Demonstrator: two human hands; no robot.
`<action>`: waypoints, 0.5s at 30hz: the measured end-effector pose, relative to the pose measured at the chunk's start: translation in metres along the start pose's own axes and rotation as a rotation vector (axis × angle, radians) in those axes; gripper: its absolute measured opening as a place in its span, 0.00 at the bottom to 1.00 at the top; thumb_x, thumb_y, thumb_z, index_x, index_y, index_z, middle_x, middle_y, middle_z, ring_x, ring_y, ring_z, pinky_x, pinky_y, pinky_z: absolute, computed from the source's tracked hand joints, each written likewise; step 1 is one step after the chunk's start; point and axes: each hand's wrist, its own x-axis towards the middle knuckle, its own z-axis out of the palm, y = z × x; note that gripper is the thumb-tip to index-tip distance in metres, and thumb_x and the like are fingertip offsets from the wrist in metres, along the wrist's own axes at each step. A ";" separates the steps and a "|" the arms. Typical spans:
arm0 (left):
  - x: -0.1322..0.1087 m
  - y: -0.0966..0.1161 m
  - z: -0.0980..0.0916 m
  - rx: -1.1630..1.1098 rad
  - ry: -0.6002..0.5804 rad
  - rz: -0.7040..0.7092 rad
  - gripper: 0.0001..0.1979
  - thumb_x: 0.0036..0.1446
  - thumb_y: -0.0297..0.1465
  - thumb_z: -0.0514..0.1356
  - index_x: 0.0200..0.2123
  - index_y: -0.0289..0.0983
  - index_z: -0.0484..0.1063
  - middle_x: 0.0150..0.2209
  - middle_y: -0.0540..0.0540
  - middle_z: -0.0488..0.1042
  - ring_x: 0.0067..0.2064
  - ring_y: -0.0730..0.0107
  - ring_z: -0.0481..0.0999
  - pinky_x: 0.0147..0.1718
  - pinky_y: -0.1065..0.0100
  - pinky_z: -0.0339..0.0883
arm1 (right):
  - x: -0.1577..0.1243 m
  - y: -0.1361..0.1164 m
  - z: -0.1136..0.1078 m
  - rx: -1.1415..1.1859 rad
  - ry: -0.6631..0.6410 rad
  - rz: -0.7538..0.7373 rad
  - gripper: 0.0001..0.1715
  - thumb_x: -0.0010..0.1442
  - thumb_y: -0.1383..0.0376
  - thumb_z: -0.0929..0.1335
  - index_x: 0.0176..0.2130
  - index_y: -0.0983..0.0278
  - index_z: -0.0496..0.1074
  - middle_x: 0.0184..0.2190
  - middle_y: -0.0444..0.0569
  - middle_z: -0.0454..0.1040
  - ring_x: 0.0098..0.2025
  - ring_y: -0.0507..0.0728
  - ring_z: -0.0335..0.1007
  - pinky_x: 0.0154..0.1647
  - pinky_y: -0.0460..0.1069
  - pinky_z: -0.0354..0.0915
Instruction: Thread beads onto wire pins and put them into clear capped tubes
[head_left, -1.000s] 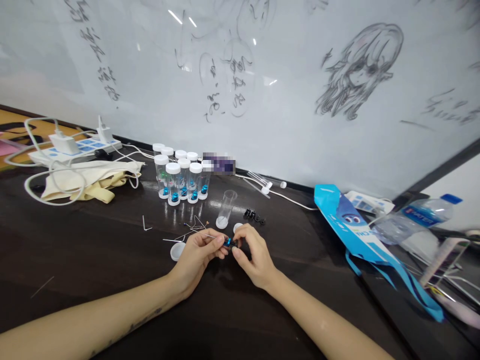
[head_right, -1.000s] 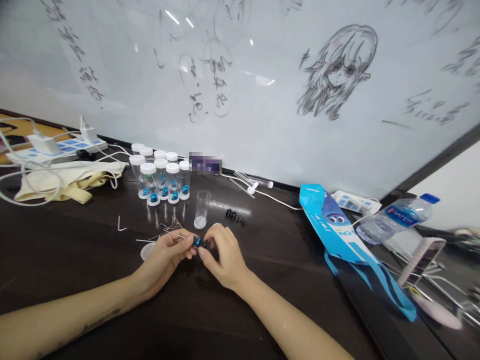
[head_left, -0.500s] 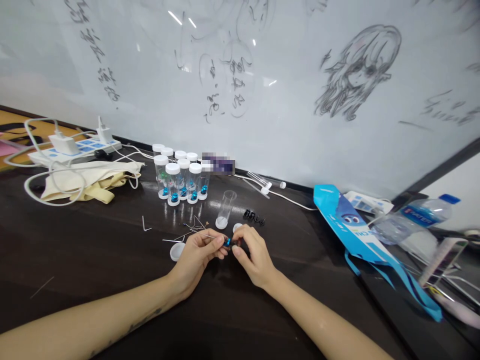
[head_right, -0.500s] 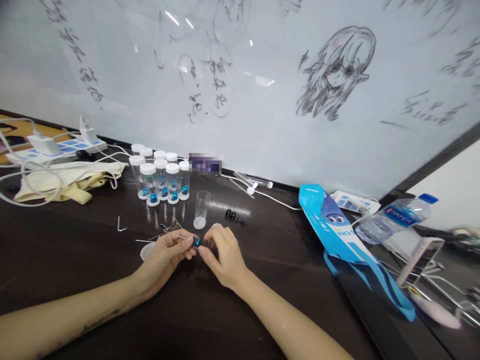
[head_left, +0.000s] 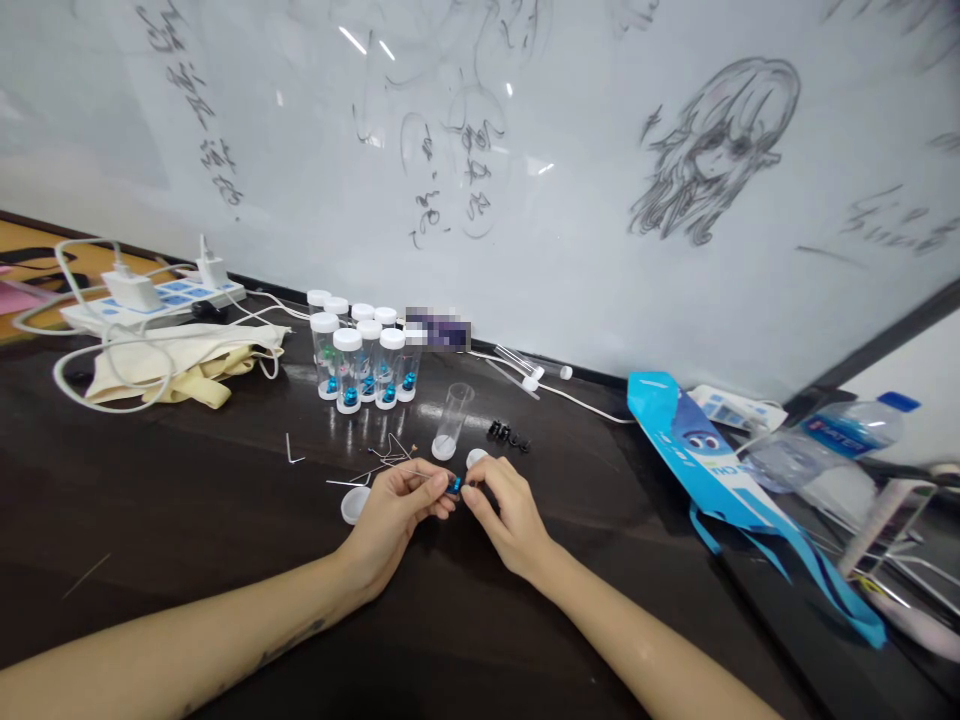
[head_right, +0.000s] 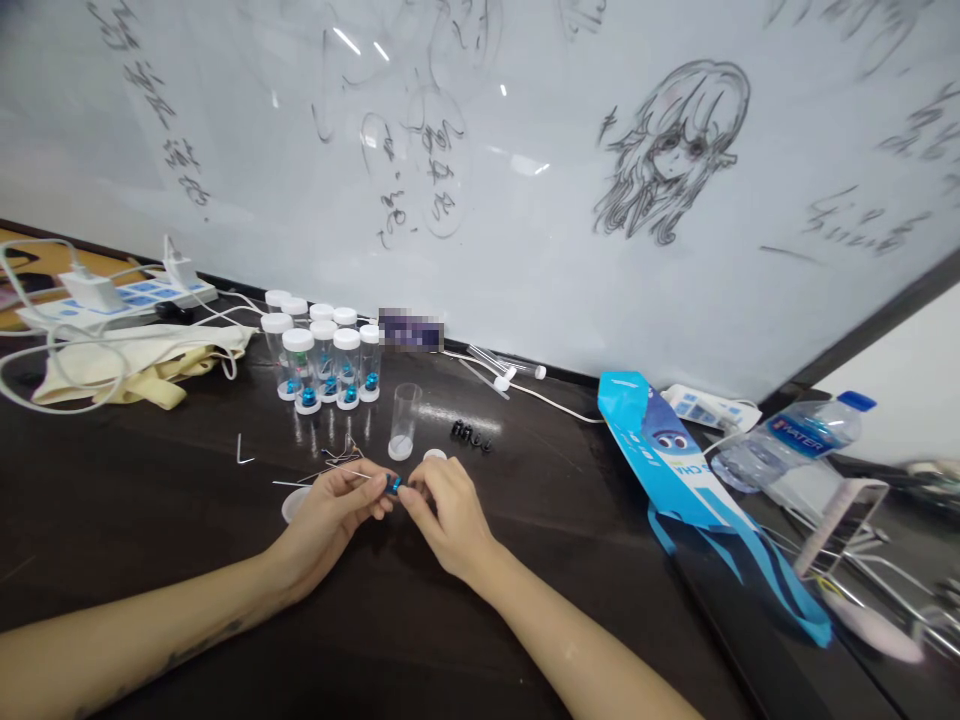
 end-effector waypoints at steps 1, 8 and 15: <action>0.000 0.000 0.000 -0.002 0.002 0.002 0.06 0.51 0.31 0.68 0.30 0.33 0.77 0.24 0.49 0.76 0.27 0.77 0.72 0.30 0.76 0.67 | 0.000 0.000 0.001 0.005 -0.002 -0.004 0.06 0.67 0.63 0.61 0.36 0.61 0.63 0.31 0.47 0.66 0.34 0.56 0.61 0.38 0.52 0.59; -0.001 0.001 0.000 0.003 0.006 0.009 0.07 0.52 0.31 0.68 0.29 0.33 0.77 0.24 0.49 0.76 0.27 0.77 0.72 0.31 0.76 0.67 | 0.001 0.001 0.004 0.105 0.081 -0.038 0.12 0.65 0.60 0.63 0.47 0.62 0.61 0.41 0.51 0.64 0.37 0.56 0.62 0.41 0.52 0.61; -0.001 -0.001 -0.001 0.027 0.019 0.011 0.06 0.52 0.31 0.67 0.30 0.33 0.77 0.27 0.47 0.77 0.28 0.75 0.72 0.31 0.75 0.66 | 0.000 0.002 0.004 -0.048 0.059 0.069 0.18 0.70 0.63 0.57 0.28 0.62 0.59 0.25 0.44 0.62 0.30 0.55 0.59 0.35 0.50 0.55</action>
